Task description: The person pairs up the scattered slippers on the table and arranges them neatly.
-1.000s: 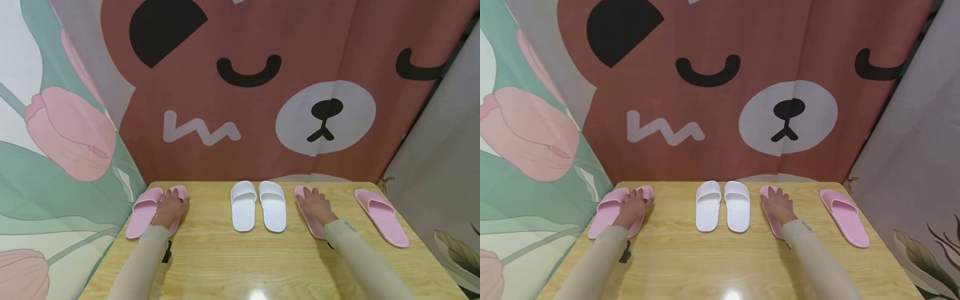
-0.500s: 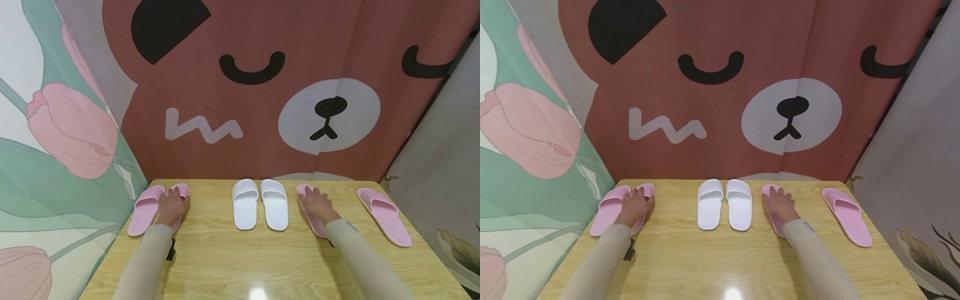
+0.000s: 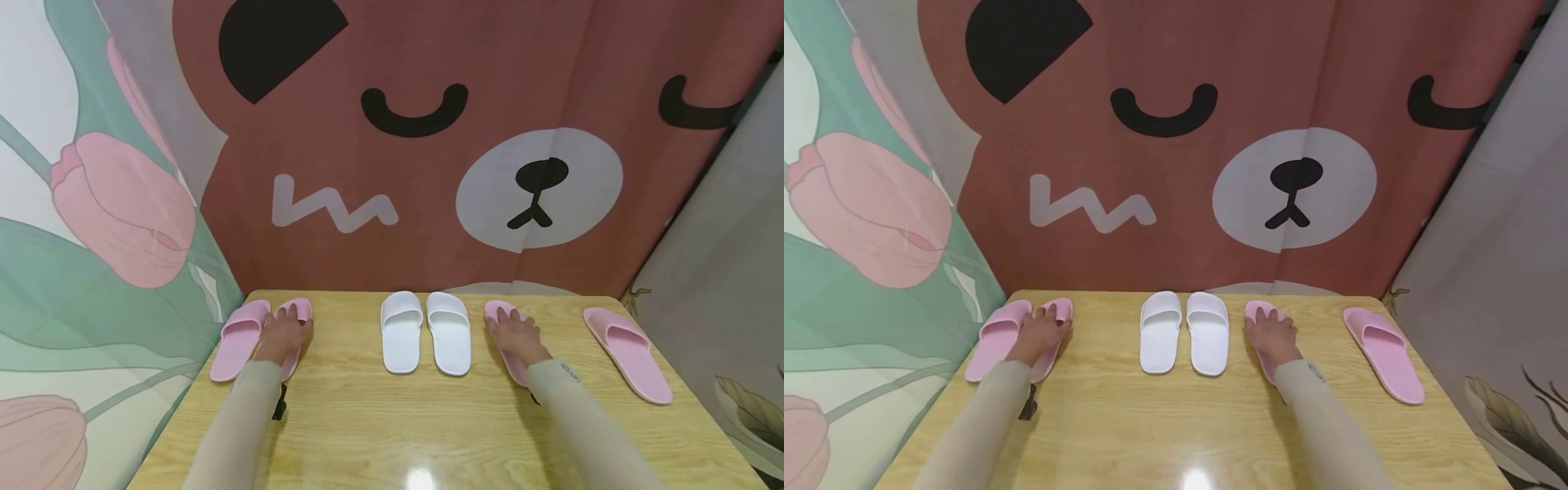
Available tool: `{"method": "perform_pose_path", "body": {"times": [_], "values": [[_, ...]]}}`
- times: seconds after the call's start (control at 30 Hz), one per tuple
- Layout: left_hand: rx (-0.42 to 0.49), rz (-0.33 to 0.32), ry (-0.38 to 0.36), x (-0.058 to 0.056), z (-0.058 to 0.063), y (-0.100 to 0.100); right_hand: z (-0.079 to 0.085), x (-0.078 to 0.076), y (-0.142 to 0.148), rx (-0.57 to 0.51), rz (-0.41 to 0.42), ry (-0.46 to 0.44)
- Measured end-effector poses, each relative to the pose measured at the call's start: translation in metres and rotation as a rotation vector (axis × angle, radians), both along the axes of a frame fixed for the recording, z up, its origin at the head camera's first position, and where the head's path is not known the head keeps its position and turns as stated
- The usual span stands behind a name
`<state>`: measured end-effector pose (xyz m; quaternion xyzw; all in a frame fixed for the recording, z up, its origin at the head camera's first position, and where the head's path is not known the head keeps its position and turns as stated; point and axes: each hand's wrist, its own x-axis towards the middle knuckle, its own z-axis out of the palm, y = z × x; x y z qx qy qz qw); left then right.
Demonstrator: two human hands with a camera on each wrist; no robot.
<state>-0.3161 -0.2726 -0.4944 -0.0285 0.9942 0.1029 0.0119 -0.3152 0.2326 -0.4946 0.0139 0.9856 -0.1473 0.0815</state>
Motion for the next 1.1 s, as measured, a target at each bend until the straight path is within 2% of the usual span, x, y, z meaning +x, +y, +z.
{"method": "perform_pose_path", "body": {"times": [0.37, 0.63, 1.1], "values": [[0.006, 0.047, -0.018, 0.0006, -0.0012, 0.0050, 0.0012, -0.0018, 0.0025, -0.011, 0.010, 0.006], [-0.016, 0.048, 0.003, -0.0005, -0.0026, 0.0053, 0.0037, -0.0022, 0.0026, -0.039, -0.002, -0.043], [-0.024, 0.039, -0.001, -0.0025, -0.0003, 0.0042, -0.0006, -0.0058, 0.0003, -0.042, -0.020, -0.005]]}}
